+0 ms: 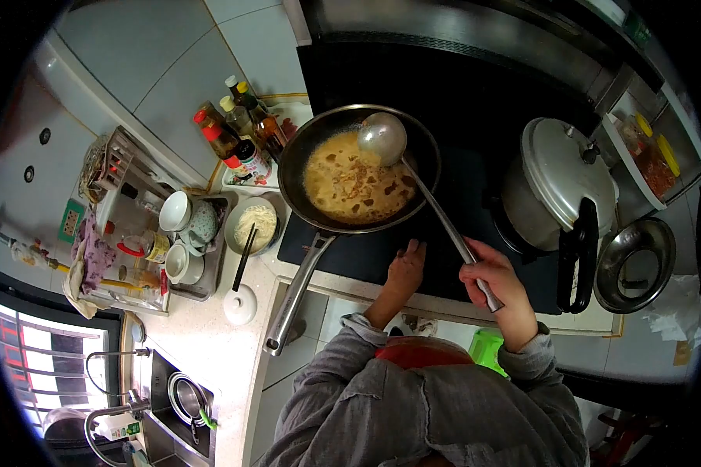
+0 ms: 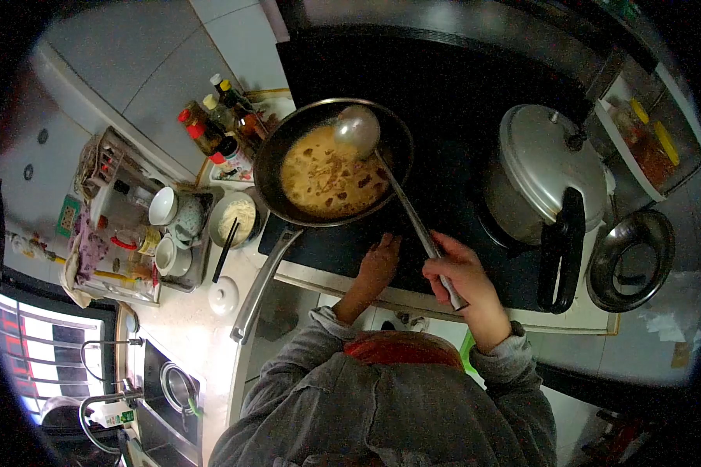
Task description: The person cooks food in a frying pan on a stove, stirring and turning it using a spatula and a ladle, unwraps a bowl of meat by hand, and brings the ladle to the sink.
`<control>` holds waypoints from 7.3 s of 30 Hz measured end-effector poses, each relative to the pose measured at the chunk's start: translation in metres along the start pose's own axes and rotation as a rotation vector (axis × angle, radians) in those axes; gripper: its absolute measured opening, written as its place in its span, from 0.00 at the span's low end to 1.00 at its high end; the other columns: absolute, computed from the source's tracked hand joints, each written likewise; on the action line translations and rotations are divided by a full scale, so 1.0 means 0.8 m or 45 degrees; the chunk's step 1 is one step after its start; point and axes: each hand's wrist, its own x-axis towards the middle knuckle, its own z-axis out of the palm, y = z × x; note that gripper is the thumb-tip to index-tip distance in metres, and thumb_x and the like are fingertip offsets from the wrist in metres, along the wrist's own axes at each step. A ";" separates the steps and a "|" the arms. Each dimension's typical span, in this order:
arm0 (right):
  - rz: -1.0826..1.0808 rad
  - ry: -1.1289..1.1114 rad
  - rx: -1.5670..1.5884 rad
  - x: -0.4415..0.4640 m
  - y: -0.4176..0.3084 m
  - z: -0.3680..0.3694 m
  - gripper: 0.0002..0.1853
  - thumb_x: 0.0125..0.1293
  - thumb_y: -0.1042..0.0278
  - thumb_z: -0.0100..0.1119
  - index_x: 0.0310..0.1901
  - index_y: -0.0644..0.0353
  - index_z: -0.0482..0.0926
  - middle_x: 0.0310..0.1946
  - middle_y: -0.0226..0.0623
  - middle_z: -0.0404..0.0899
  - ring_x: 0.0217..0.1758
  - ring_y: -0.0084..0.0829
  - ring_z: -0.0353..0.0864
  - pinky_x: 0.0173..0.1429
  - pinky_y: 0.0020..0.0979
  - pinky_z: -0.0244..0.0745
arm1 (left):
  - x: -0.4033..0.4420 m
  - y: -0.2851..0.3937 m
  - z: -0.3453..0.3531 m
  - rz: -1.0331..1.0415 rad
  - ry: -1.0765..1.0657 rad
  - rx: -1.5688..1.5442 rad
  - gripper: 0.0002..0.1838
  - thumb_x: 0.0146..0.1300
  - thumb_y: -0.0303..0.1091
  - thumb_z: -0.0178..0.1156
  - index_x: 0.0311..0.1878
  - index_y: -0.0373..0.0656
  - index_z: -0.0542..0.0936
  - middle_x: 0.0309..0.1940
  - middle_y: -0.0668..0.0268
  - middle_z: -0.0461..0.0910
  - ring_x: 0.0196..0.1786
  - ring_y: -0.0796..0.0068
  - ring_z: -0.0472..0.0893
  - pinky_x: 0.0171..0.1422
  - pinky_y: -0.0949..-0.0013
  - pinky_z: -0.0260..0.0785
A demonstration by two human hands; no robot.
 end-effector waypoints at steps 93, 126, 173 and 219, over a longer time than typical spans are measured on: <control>0.894 -1.510 -0.180 -0.149 0.283 0.490 0.26 0.52 0.77 0.47 0.56 0.71 0.62 0.20 0.33 0.70 0.09 0.16 0.62 0.10 0.17 0.55 | -0.517 0.041 -0.476 -1.097 1.371 -2.001 0.29 0.66 0.55 0.37 0.58 0.40 0.62 0.52 0.58 0.70 0.52 0.63 0.72 0.50 0.64 0.69; 0.838 -1.657 0.134 -0.155 0.283 0.441 0.25 0.55 0.72 0.49 0.57 0.63 0.61 0.16 0.28 0.64 0.10 0.15 0.62 0.11 0.18 0.57 | -0.495 0.043 -0.464 -0.878 1.505 -1.398 0.28 0.64 0.59 0.37 0.46 0.42 0.71 0.40 0.65 0.73 0.43 0.72 0.74 0.42 0.71 0.67; -0.232 0.141 -0.854 0.012 0.024 0.011 0.32 0.61 0.71 0.52 0.66 0.53 0.53 0.21 0.31 0.70 0.13 0.19 0.65 0.16 0.24 0.62 | 0.017 0.023 -0.026 -0.319 -0.262 -0.080 0.16 0.50 0.32 0.61 0.41 0.39 0.70 0.44 0.57 0.64 0.38 0.55 0.78 0.37 0.62 0.74; 0.144 -0.198 -0.458 -0.005 -0.012 0.039 0.30 0.57 0.78 0.49 0.63 0.61 0.57 0.20 0.35 0.70 0.10 0.19 0.64 0.12 0.19 0.58 | 0.017 0.019 -0.013 -0.475 -0.331 -0.139 0.17 0.54 0.37 0.58 0.45 0.40 0.73 0.54 0.52 0.62 0.36 0.53 0.79 0.37 0.60 0.74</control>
